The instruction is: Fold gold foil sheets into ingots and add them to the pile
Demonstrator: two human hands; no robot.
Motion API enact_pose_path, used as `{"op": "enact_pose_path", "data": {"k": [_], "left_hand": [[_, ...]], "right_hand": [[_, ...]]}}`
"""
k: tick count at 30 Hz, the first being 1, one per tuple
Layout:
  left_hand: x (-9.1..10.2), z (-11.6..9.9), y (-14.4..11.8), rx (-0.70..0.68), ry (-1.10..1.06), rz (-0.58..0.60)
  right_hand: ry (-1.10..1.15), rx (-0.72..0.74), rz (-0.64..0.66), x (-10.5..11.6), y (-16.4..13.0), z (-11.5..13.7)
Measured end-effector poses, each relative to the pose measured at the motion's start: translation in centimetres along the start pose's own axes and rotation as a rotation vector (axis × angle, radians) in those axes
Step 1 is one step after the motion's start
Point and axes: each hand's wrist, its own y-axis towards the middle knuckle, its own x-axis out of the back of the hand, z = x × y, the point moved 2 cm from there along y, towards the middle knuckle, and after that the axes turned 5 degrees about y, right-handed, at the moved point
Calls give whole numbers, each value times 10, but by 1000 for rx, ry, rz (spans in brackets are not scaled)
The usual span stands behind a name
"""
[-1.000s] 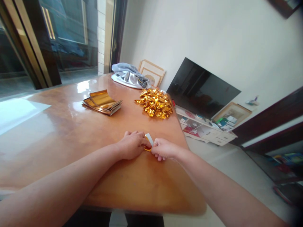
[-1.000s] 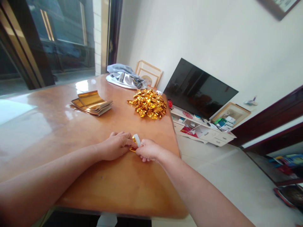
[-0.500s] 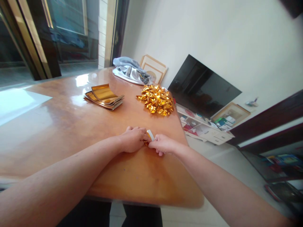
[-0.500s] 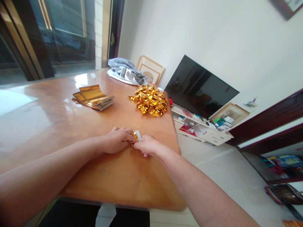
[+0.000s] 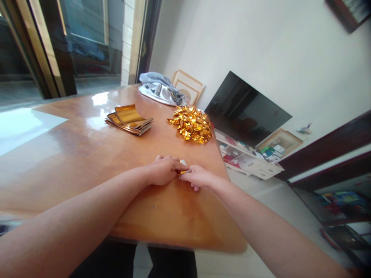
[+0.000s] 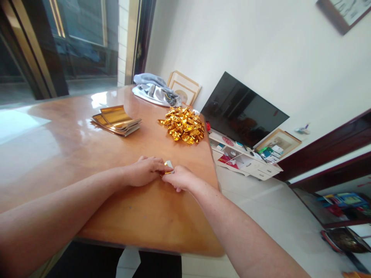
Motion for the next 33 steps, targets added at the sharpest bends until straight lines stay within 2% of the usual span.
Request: {"op": "enact_pose_path", "data": {"k": [8,13,15,19,21,28,33], "left_hand": [[-10,12,1,76,-63,-89],[-14,18,-1,67,-119,-129],[-15,19,-2,64,-168,-143],[-16,23,-3,53,-287,-194],[-18,26,-3,37,-352,-212],[-19,29,-2,46,-639,-254],[-15,25,-4,80,-834,-258]], "right_hand": [[96,38,-106,-8,2,-3],[192,80,-179,-8,-5,-11],[222,71,-251,-6,-5,-19],[260,83,-502,0,-2,-35],[275,90,-567,-1,0,-40],[371,116,-520,-16,4,-36],[513,183,-517,-15,-3,-26]]}}
